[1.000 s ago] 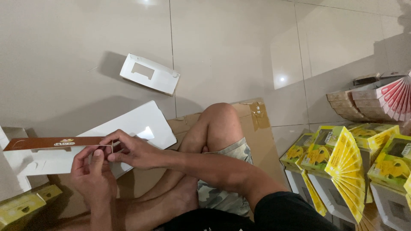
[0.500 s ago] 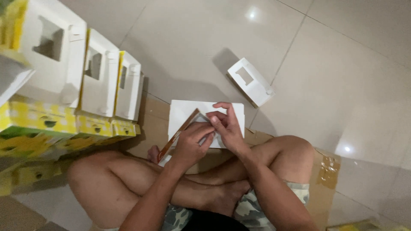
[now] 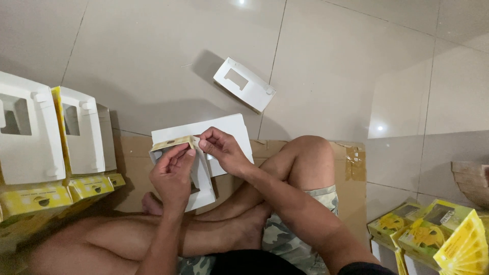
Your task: Assembling small cardboard boxes by folding flat templates.
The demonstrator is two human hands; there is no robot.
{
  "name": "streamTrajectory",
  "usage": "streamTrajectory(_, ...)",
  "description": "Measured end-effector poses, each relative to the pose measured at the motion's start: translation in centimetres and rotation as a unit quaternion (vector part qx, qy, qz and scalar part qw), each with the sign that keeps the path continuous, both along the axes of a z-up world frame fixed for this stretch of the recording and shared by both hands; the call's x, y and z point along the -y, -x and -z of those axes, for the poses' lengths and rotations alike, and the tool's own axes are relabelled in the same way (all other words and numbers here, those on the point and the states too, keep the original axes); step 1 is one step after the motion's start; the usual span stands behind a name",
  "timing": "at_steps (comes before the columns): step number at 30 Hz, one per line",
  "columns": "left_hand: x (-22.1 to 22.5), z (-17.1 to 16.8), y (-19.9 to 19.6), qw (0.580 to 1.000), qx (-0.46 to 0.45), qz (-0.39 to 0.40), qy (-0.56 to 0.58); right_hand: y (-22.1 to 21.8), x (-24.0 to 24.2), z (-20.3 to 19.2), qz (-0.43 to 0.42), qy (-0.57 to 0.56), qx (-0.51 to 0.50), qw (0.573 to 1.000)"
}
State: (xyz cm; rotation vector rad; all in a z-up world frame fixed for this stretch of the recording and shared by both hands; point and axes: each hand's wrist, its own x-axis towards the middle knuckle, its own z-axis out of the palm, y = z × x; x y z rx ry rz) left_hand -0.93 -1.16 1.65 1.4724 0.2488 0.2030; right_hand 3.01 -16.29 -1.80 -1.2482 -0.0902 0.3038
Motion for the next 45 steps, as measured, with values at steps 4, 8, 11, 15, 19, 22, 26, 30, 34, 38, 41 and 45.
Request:
streamTrajectory(4, -0.3, -0.7, 0.1, 1.000, -0.016, -0.006, 0.001, 0.2, -0.2, -0.6, 0.006, 0.005, -0.004, 1.000)
streamTrajectory(8, -0.9, -0.6, 0.2, 1.000, -0.006, 0.020, -0.004, 0.0, 0.1, -0.8, -0.022, -0.066, -0.034, 0.997)
streamTrajectory(11, -1.1, 0.3, 0.3, 0.999, -0.003, 0.033, 0.005, 0.3, 0.0, -1.2, -0.033, -0.099, -0.030, 0.994)
streamTrajectory(15, -1.0, 0.8, 0.3, 0.999, 0.006, 0.039, 0.001, 0.6, -0.7, -0.6, -0.016, -0.126, -0.033, 0.991)
streamTrajectory(19, 0.2, -1.6, 0.3, 0.999, -0.007, 0.046, 0.001, 0.8, -1.7, 1.5, 0.026, -0.169, -0.080, 0.982)
streamTrajectory(22, 0.5, -1.6, 0.4, 0.997, -0.037, 0.036, 0.057, 0.9, -1.4, -1.9, 0.050, -0.180, -0.128, 0.974)
streamTrajectory(26, -0.5, -2.5, 0.4, 0.992, -0.059, 0.101, 0.054, 0.6, -0.6, -3.0, -0.004, -0.022, -0.042, 0.999)
streamTrajectory(30, -2.3, -4.4, 0.4, 0.987, -0.037, 0.146, -0.051, 0.5, 1.1, -6.6, -0.112, 0.128, 0.141, 0.975)
streamTrajectory(34, -3.5, -7.7, 0.4, 0.975, -0.024, 0.141, -0.172, 0.1, 2.5, -8.0, -0.198, 0.137, 0.192, 0.951)
streamTrajectory(38, -2.0, -9.0, 0.2, 0.930, 0.136, 0.113, -0.322, 0.1, 2.7, -5.3, -0.158, 0.103, 0.187, 0.964)
streamTrajectory(41, -1.7, -7.1, 0.2, 0.906, 0.211, 0.044, -0.363, -1.9, 4.9, -3.9, -0.077, 0.121, 0.255, 0.956)
streamTrajectory(45, -2.2, -5.1, 0.2, 0.952, 0.149, 0.039, -0.264, -6.9, 11.0, -2.4, 0.052, 0.362, 0.376, 0.852)
